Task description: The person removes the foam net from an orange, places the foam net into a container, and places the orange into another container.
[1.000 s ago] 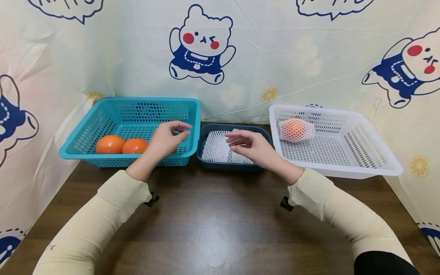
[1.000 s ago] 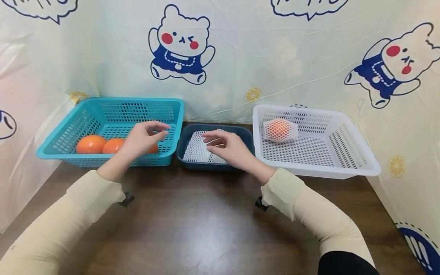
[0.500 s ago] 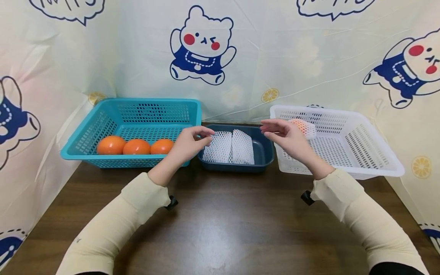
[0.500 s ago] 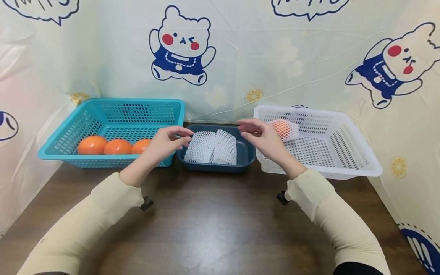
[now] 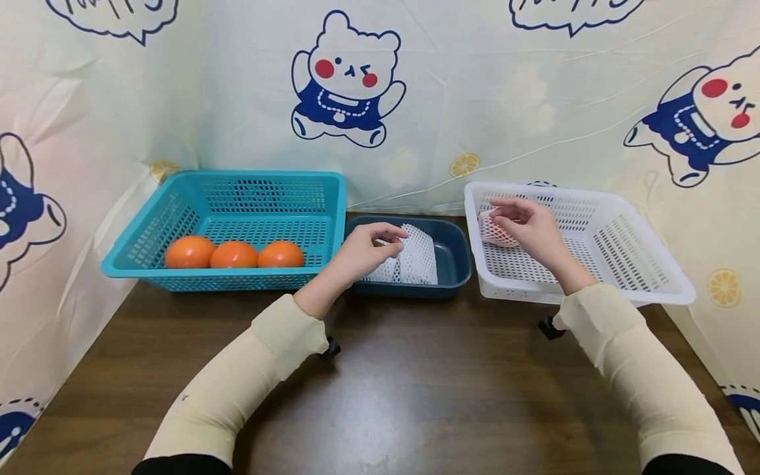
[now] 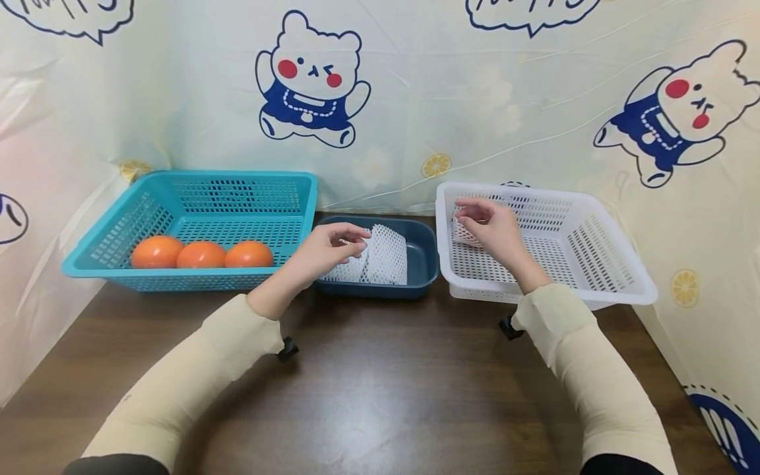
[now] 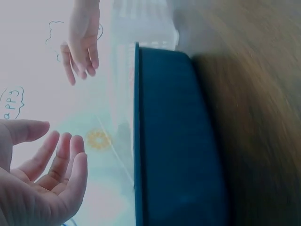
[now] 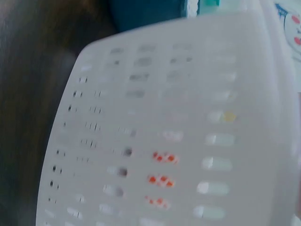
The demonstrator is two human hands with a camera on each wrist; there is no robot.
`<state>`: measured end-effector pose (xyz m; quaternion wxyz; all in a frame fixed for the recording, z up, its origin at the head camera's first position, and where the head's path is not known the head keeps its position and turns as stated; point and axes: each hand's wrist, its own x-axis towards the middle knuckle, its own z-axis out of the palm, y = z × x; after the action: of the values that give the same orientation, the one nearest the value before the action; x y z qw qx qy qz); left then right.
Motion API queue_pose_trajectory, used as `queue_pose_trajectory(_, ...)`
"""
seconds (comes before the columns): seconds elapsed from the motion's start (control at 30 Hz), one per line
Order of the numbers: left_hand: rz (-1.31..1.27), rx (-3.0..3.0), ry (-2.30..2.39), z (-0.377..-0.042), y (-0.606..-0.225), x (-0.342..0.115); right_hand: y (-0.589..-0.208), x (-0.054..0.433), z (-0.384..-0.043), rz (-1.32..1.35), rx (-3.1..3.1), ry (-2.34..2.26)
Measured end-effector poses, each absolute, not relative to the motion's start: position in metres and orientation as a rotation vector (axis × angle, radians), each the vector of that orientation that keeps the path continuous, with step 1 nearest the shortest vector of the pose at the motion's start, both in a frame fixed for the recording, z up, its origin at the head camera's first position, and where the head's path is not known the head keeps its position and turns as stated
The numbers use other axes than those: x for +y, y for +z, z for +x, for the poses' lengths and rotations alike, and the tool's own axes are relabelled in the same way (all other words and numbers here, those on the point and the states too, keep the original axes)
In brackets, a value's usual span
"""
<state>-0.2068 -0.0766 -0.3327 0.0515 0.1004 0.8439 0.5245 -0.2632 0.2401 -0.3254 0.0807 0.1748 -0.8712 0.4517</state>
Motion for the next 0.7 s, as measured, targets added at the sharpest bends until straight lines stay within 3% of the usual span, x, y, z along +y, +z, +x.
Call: queue_pose_trajectory(0.7,0.028,1.827,2.101,-0.226,-0.352,0.01,-0.343,0.271,-0.29,0.418,-2.76,0.959)
